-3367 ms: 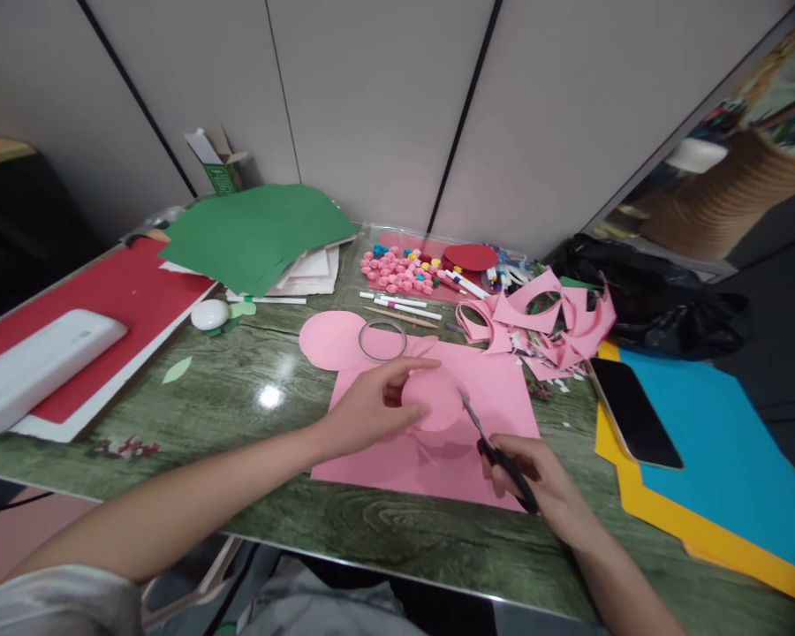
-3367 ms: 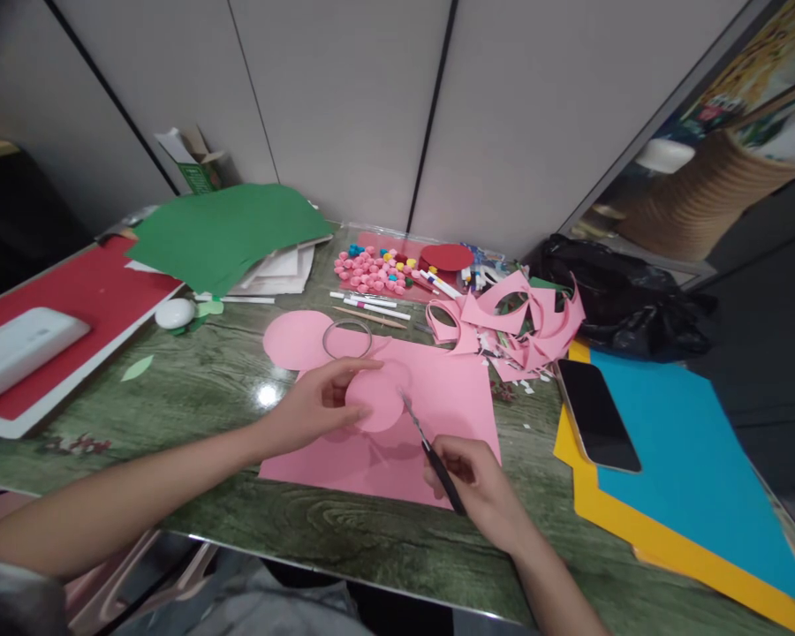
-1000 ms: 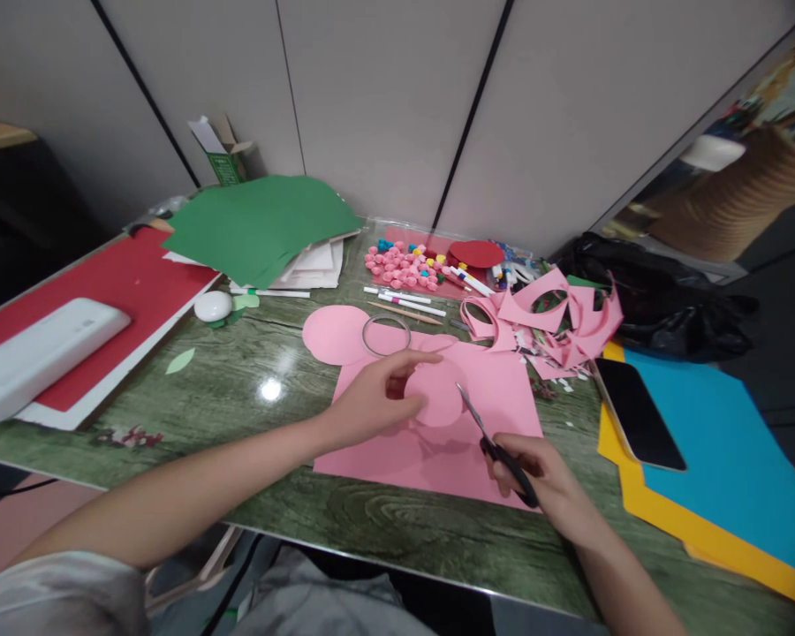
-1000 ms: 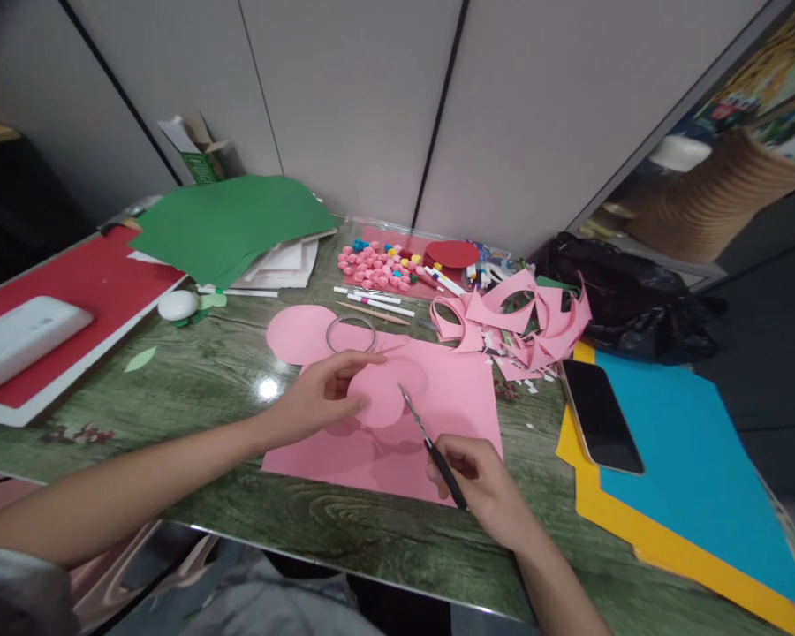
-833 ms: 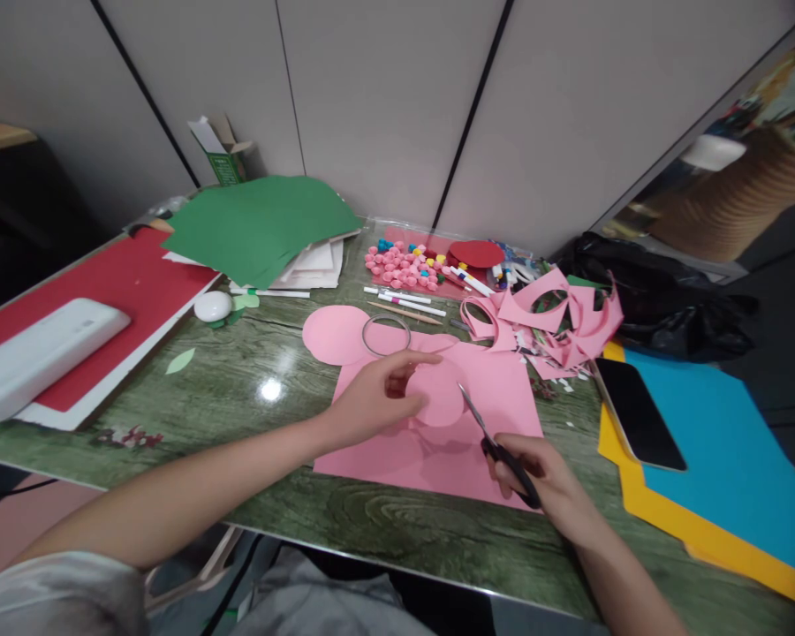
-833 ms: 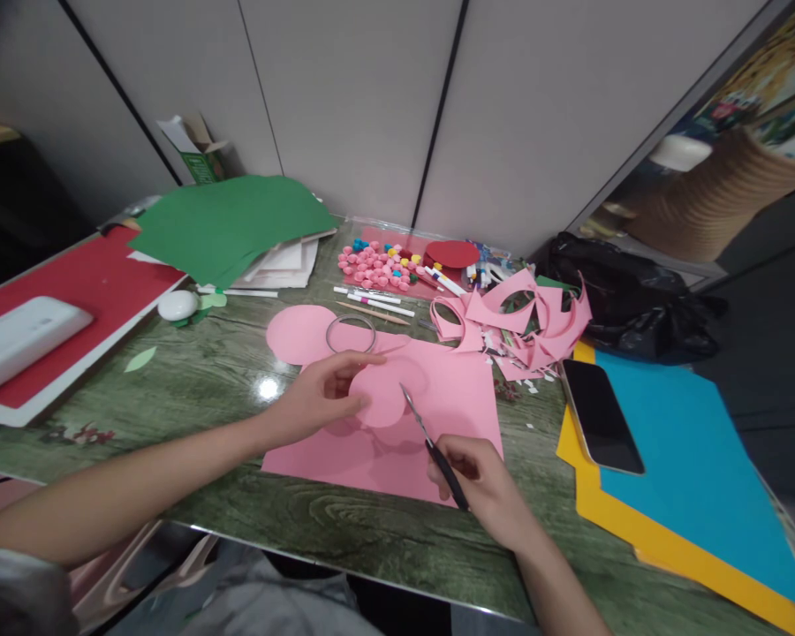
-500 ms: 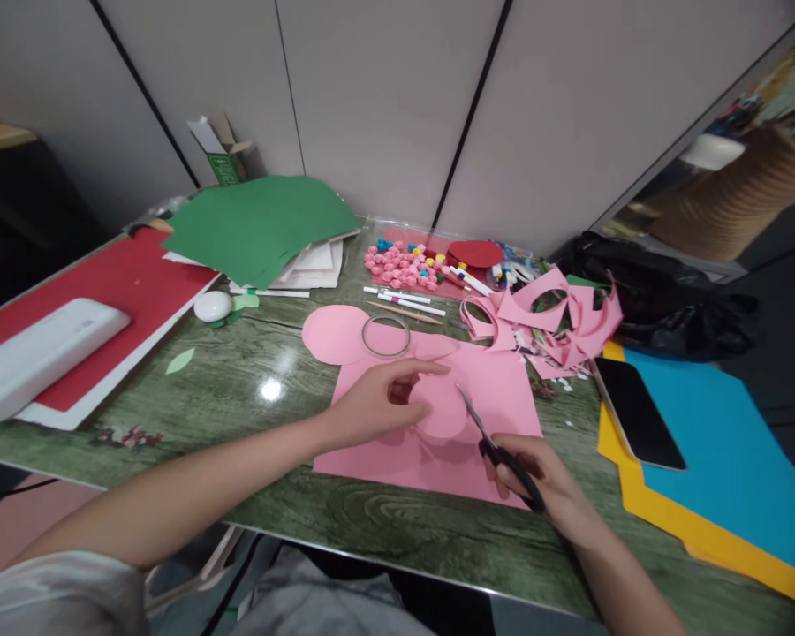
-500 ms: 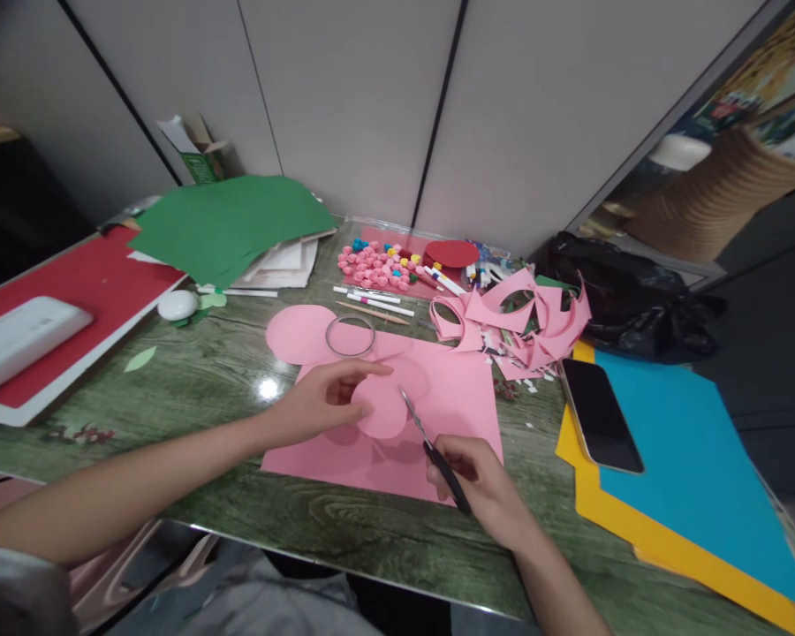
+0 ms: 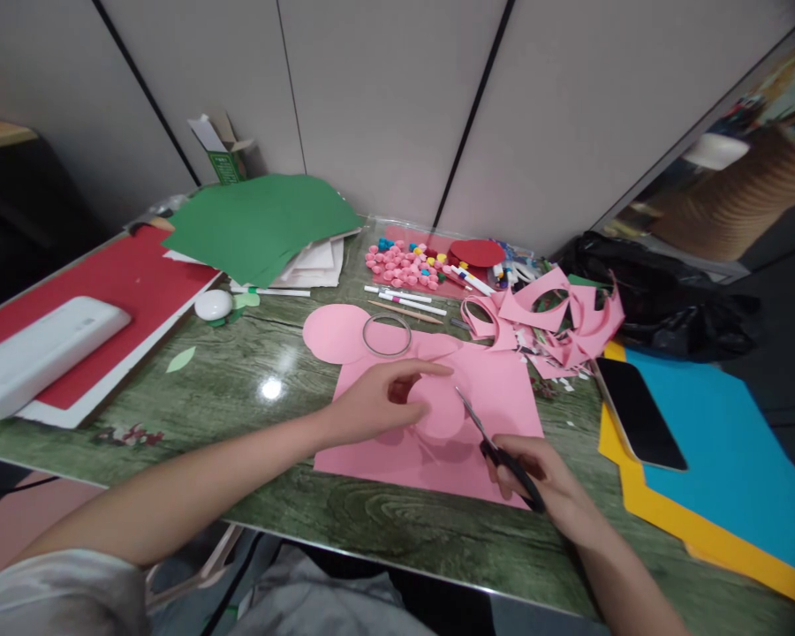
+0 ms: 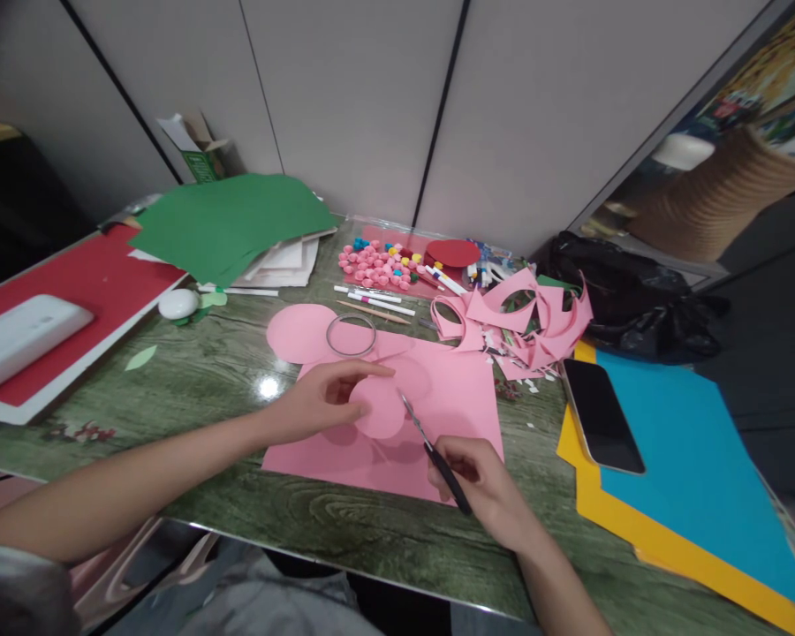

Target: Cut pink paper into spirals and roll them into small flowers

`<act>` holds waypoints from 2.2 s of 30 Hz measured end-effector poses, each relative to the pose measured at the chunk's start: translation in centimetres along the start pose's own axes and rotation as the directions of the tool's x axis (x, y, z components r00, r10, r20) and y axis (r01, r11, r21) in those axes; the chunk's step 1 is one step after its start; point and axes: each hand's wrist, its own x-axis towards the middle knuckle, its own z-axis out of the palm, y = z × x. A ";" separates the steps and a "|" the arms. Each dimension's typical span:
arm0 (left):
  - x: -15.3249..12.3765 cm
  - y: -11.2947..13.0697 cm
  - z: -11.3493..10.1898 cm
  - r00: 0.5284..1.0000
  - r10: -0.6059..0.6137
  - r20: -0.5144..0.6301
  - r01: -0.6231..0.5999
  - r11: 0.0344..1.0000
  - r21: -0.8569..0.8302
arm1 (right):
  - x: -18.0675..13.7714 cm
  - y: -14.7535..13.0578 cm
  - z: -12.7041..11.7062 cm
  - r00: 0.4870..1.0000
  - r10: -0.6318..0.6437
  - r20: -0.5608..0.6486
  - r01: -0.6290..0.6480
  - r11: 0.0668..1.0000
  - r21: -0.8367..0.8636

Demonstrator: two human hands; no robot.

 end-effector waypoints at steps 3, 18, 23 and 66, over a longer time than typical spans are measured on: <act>0.0 0.0 -0.1 1.000 -0.002 0.004 0.002 1.000 -0.007 | 0.0 0.1 -0.1 1.000 0.005 0.010 -0.005 1.000 -0.001; -0.1 -0.5 0.6 0.991 -0.127 -0.045 0.115 0.971 -0.207 | 0.1 0.4 0.0 0.997 0.012 -0.075 -0.012 1.000 0.006; -0.1 -0.5 0.6 0.994 -0.077 -0.078 0.063 0.983 -0.172 | 0.0 0.1 0.1 0.996 -0.039 -0.076 0.040 0.999 0.006; -0.1 -0.1 0.5 0.995 -0.062 -0.082 0.056 0.995 -0.078 | 0.0 0.1 -0.1 0.998 0.011 -0.069 -0.012 1.000 -0.015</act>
